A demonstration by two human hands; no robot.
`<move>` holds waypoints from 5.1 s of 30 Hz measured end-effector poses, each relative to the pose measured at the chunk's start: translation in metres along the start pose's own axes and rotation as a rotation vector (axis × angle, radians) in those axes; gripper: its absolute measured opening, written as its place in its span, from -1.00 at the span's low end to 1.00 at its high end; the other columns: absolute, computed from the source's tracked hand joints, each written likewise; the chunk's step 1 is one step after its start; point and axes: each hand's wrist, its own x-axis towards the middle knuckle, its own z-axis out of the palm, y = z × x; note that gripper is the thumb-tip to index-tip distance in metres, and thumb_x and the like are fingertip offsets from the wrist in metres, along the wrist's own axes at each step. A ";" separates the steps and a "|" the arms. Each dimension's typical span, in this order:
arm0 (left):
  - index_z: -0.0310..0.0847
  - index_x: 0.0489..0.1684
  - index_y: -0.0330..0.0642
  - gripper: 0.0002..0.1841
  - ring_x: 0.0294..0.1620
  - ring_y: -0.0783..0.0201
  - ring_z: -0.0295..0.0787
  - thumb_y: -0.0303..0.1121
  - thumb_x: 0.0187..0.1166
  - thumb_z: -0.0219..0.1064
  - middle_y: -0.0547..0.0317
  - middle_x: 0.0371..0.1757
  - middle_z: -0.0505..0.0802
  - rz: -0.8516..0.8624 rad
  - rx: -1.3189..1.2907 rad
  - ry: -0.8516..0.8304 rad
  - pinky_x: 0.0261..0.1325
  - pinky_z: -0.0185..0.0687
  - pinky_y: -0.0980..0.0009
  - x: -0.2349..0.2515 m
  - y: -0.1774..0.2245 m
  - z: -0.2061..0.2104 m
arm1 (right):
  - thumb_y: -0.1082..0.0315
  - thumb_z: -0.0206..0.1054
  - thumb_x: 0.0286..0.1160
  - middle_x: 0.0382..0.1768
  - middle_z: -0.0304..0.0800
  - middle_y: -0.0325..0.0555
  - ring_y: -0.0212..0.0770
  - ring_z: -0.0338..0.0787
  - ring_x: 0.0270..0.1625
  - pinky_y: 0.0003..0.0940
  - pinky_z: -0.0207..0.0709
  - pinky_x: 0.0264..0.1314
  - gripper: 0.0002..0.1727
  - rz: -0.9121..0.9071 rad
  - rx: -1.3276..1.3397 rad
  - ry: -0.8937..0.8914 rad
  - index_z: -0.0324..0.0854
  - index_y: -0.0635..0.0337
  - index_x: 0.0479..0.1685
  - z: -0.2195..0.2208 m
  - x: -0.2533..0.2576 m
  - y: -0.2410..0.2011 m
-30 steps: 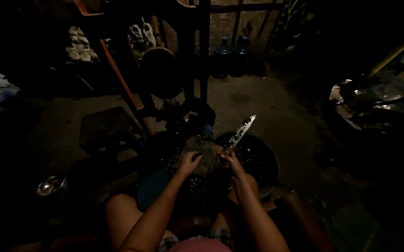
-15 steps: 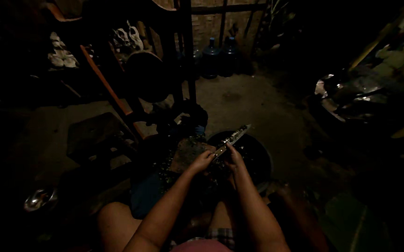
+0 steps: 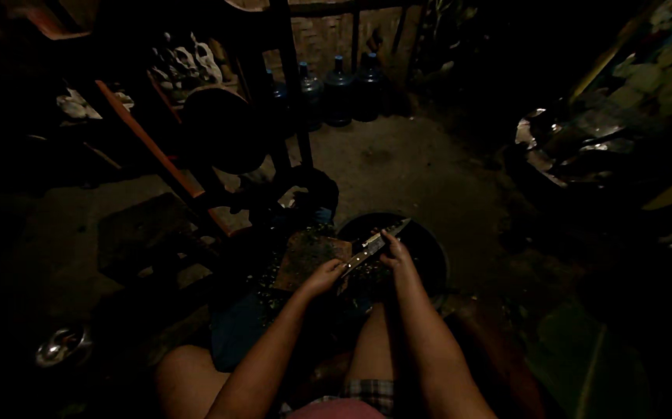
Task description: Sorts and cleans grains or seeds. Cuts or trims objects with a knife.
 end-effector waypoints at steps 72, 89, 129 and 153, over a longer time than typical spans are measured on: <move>0.51 0.52 -0.33 -0.52 0.57 -0.13 0.57 -0.19 0.78 0.23 -0.29 0.54 0.61 -0.188 0.354 0.634 0.65 0.42 0.00 -0.068 -0.092 -0.075 | 0.15 0.28 0.73 0.10 0.73 0.25 0.01 0.76 0.03 -0.04 0.61 0.17 -0.48 -0.138 -1.242 -0.039 0.49 0.41 0.44 0.022 -0.038 0.042; 0.49 0.46 -0.35 -0.51 0.18 -0.02 0.75 -0.11 0.79 0.25 -0.28 0.35 0.70 -0.197 -0.321 0.552 0.17 0.72 0.08 -0.061 -0.072 -0.081 | -0.02 0.27 0.71 0.01 0.70 0.13 -0.14 0.68 -0.11 -0.15 0.60 0.00 -0.40 -0.040 -0.968 0.034 0.50 0.35 0.43 0.023 -0.032 0.040; 0.22 0.68 -0.24 -0.51 0.11 0.00 0.81 -0.23 0.87 0.12 -0.28 0.33 0.69 -0.002 -0.279 0.349 0.14 0.78 0.10 0.034 0.052 -0.003 | 0.16 -0.07 0.91 0.45 0.62 0.37 0.27 0.66 0.48 0.17 0.42 0.58 -0.39 -0.367 -1.455 0.046 0.06 0.17 0.87 -0.017 -0.062 -0.032; 0.00 0.81 -0.20 -0.43 0.45 -0.15 0.65 -0.23 0.90 0.06 -0.33 0.62 0.47 0.005 -0.683 0.532 0.32 0.74 -0.06 0.089 0.066 0.000 | 0.33 0.09 0.78 0.51 0.59 0.19 0.26 0.75 0.36 0.23 0.58 0.39 -0.20 -0.316 -1.892 -0.068 -0.19 -0.23 0.96 -0.037 -0.093 -0.038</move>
